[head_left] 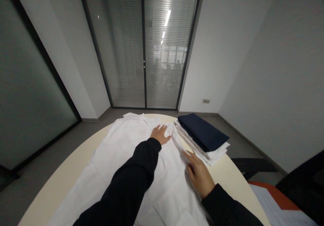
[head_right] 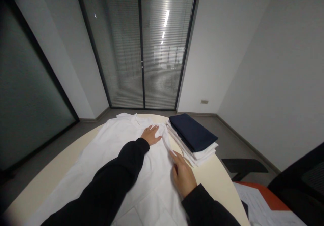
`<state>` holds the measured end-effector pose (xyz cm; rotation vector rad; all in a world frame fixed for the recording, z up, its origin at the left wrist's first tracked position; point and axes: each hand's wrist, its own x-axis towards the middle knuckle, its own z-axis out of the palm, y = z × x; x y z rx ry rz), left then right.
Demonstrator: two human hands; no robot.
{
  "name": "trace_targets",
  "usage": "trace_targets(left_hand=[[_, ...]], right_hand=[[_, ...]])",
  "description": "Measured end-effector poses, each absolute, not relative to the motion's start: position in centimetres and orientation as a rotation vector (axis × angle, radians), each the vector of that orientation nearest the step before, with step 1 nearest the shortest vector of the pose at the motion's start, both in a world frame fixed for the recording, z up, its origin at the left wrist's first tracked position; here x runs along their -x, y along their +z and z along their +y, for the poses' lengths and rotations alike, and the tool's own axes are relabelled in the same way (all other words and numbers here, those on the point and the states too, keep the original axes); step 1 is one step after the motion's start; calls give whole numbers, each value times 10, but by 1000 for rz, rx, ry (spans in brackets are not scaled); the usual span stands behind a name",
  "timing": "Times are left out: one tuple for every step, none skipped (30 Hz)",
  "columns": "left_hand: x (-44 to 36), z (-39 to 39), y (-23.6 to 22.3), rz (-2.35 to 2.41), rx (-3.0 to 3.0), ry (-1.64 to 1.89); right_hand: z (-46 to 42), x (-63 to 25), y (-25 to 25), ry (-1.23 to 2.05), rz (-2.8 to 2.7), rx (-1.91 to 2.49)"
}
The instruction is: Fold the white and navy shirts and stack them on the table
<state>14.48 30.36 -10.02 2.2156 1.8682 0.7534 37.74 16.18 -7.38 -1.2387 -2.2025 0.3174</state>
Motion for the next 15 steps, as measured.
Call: trace_targets(left_hand=[[-143, 305, -100, 1855, -2187, 776], [-142, 306, -99, 1849, -2164, 789], [-141, 307, -97, 1846, -2143, 799], [-140, 307, -95, 1838, -2118, 815], [-139, 308, -93, 1828, -2089, 832], [-138, 308, -89, 1816, -2057, 849], [-138, 308, -85, 1808, -2020, 864], [-138, 307, -81, 1804, -1981, 875], [-138, 306, -77, 1804, -1941, 882], [-139, 305, -72, 1808, -1903, 884], [-139, 304, -67, 1814, -1868, 885], [-139, 303, -63, 1819, -1840, 883], [-140, 301, -59, 1822, -1816, 878], [-140, 299, -56, 1826, -1794, 872], [-141, 298, -54, 1831, -1773, 863]], right_hand=[[160, -375, -73, 319, -2213, 1213], [158, -372, -72, 319, -2225, 1192], [156, -369, -70, 315, -2240, 1179], [154, -367, -69, 306, -2255, 1174], [151, -365, -67, 292, -2275, 1175], [150, -363, -65, 275, -2301, 1177], [148, -361, -63, 258, -2332, 1178], [146, -360, -61, 243, -2364, 1178], [144, -358, -58, 229, -2397, 1177], [142, -356, -56, 216, -2427, 1176], [140, -354, -54, 204, -2453, 1175], [138, -352, -51, 195, -2475, 1176], [136, -349, -48, 189, -2496, 1177], [133, -345, -45, 187, -2516, 1178], [131, -342, -42, 194, -2536, 1177]])
